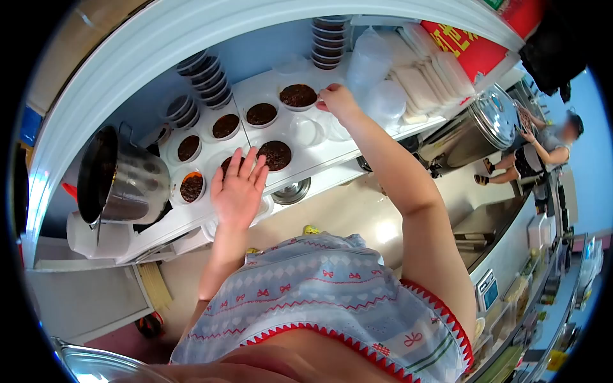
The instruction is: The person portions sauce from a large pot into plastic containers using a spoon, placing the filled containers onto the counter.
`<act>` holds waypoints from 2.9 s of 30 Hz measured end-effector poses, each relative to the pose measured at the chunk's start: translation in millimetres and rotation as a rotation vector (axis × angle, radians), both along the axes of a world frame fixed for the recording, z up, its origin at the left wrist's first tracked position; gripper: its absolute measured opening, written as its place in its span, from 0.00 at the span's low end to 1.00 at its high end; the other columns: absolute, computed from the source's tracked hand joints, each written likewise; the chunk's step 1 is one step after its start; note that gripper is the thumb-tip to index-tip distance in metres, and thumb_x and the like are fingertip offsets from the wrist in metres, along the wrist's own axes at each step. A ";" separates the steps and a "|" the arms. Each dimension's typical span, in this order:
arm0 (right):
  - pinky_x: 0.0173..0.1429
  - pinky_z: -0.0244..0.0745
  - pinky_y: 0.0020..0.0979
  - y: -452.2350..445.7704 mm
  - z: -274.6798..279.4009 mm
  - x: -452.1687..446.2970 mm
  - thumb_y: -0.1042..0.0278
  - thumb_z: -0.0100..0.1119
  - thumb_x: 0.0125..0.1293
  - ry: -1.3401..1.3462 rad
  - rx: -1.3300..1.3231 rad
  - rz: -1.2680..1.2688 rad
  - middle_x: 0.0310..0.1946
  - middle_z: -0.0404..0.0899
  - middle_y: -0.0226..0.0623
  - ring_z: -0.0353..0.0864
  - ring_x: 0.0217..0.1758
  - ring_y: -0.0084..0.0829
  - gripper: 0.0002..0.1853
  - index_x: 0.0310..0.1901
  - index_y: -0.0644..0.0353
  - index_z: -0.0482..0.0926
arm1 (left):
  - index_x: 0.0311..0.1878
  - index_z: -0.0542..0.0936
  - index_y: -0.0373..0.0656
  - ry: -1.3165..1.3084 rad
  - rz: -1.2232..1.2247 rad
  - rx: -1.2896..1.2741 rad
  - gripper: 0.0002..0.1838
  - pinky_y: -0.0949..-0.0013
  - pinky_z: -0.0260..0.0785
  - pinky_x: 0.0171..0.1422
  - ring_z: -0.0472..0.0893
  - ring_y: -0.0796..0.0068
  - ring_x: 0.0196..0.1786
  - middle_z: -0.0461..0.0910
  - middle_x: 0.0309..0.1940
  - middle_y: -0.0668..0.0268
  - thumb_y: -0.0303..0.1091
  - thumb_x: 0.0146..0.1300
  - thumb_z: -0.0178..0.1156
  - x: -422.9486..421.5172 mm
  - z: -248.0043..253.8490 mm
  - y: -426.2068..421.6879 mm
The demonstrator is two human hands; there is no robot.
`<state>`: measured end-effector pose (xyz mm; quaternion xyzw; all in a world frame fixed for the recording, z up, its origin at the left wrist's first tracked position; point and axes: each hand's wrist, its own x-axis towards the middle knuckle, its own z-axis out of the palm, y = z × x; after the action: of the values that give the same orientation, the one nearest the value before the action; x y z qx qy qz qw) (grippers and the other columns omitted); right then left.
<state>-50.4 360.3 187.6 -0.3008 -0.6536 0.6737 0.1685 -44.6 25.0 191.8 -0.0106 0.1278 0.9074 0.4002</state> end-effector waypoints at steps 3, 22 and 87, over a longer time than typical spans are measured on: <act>0.41 0.85 0.27 27.2 -23.7 -30.4 0.72 0.55 0.64 -0.106 0.132 -0.034 0.41 0.80 0.47 0.85 0.38 0.36 0.11 0.41 0.73 0.76 | 0.72 0.60 0.42 0.043 0.089 -0.019 0.30 0.50 0.51 0.79 0.62 0.51 0.73 0.62 0.72 0.51 0.50 0.73 0.42 7.5 -8.5 -12.3; 0.26 0.79 0.31 12.1 -7.9 53.5 0.55 0.57 0.70 -0.189 0.219 0.217 0.23 0.80 0.39 0.80 0.19 0.28 0.19 0.35 0.68 0.81 | 0.66 0.69 0.44 0.035 0.112 0.019 0.25 0.53 0.64 0.72 0.71 0.57 0.66 0.72 0.65 0.56 0.47 0.72 0.45 26.5 -28.6 -14.1; 0.36 0.75 0.25 -442.5 131.9 -42.6 0.66 0.71 0.60 0.507 0.509 1.074 0.27 0.78 0.33 0.79 0.28 0.25 0.37 0.70 0.53 0.63 | 0.74 0.59 0.69 0.021 0.421 -0.116 0.43 0.58 0.75 0.59 0.74 0.63 0.64 0.68 0.69 0.68 0.81 0.61 0.31 22.4 -14.3 -205.4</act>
<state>-92.9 -82.2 319.5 0.2860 -0.7924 0.5383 0.0231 -22.2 -180.3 177.5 -0.0509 0.1789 0.9622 0.1990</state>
